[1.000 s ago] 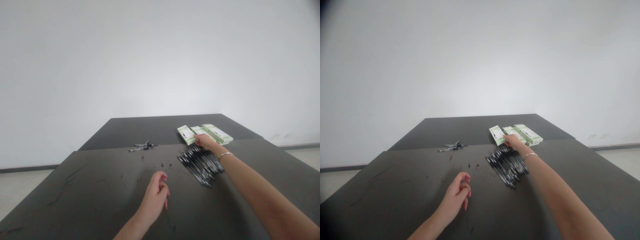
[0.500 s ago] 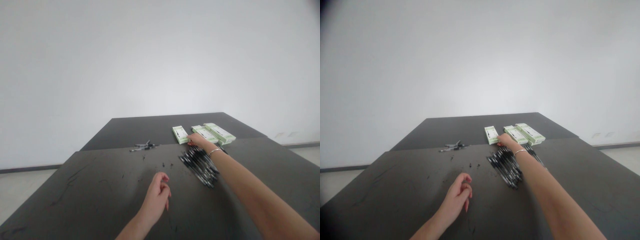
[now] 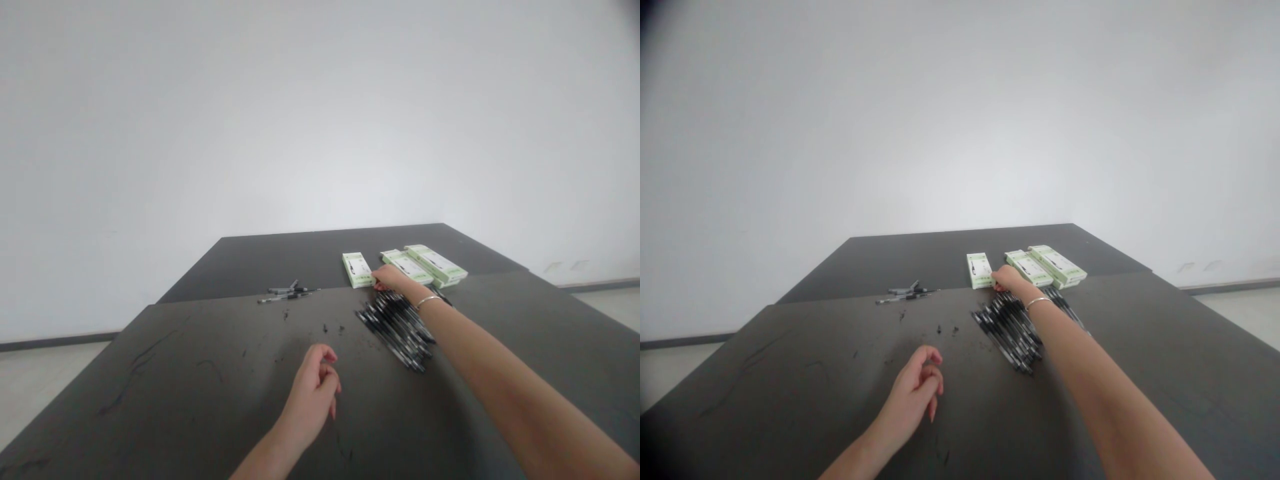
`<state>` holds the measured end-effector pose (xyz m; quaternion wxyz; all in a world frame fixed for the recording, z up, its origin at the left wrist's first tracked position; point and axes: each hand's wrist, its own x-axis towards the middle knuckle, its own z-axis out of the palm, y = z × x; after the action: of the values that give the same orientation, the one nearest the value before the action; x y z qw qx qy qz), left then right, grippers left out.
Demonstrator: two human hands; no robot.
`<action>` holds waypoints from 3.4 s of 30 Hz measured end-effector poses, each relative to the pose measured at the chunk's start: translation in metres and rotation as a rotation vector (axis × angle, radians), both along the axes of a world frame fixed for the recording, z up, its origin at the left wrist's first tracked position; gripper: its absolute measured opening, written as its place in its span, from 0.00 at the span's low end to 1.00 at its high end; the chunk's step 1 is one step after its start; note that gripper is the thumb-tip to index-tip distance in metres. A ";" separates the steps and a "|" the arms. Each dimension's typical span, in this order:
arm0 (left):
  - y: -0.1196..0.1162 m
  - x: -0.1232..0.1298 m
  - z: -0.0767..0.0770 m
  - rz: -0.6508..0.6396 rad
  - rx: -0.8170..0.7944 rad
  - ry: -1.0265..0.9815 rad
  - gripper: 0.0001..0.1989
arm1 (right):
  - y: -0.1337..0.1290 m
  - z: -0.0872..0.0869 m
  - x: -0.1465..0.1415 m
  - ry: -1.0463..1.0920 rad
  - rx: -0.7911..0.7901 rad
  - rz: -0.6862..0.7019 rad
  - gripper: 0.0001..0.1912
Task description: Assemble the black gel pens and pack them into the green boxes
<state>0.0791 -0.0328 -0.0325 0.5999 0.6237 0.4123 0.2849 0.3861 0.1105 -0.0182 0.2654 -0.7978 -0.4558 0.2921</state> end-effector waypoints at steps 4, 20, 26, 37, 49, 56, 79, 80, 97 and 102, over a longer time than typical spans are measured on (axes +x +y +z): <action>0.000 0.000 0.002 -0.006 0.008 0.009 0.10 | -0.012 0.011 0.016 -0.262 0.064 -0.026 0.17; 0.002 0.000 0.001 -0.015 0.026 0.019 0.09 | -0.062 0.000 0.065 -0.816 -0.024 -0.175 0.28; 0.001 0.000 0.001 -0.005 0.028 -0.009 0.09 | -0.059 -0.004 0.065 -0.852 -0.027 -0.163 0.31; 0.000 0.000 0.004 -0.018 0.040 0.003 0.08 | -0.063 -0.006 0.061 -0.848 0.006 -0.154 0.26; 0.004 -0.001 -0.003 -0.013 0.075 -0.003 0.08 | -0.069 0.008 0.055 -0.731 0.126 -0.213 0.32; 0.006 -0.001 -0.007 0.006 0.142 0.039 0.08 | -0.098 0.018 0.035 -0.465 0.292 -0.225 0.30; -0.002 0.068 0.053 -0.048 0.158 -0.479 0.36 | -0.204 0.011 -0.079 0.865 0.623 0.365 0.14; -0.003 0.069 0.053 -0.042 0.144 -0.474 0.36 | -0.204 0.012 -0.079 0.858 0.614 0.390 0.14; 0.006 0.049 0.041 0.100 0.283 -0.174 0.35 | -0.192 0.001 -0.044 -0.113 0.635 0.284 0.07; 0.016 0.033 0.031 0.177 0.524 0.172 0.36 | -0.188 -0.008 -0.044 -0.400 0.453 0.332 0.10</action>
<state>0.1125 -0.0173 -0.0017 0.3542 0.7409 0.4267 0.3789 0.3424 -0.0772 -0.0263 0.2901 -0.6749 -0.6758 0.0605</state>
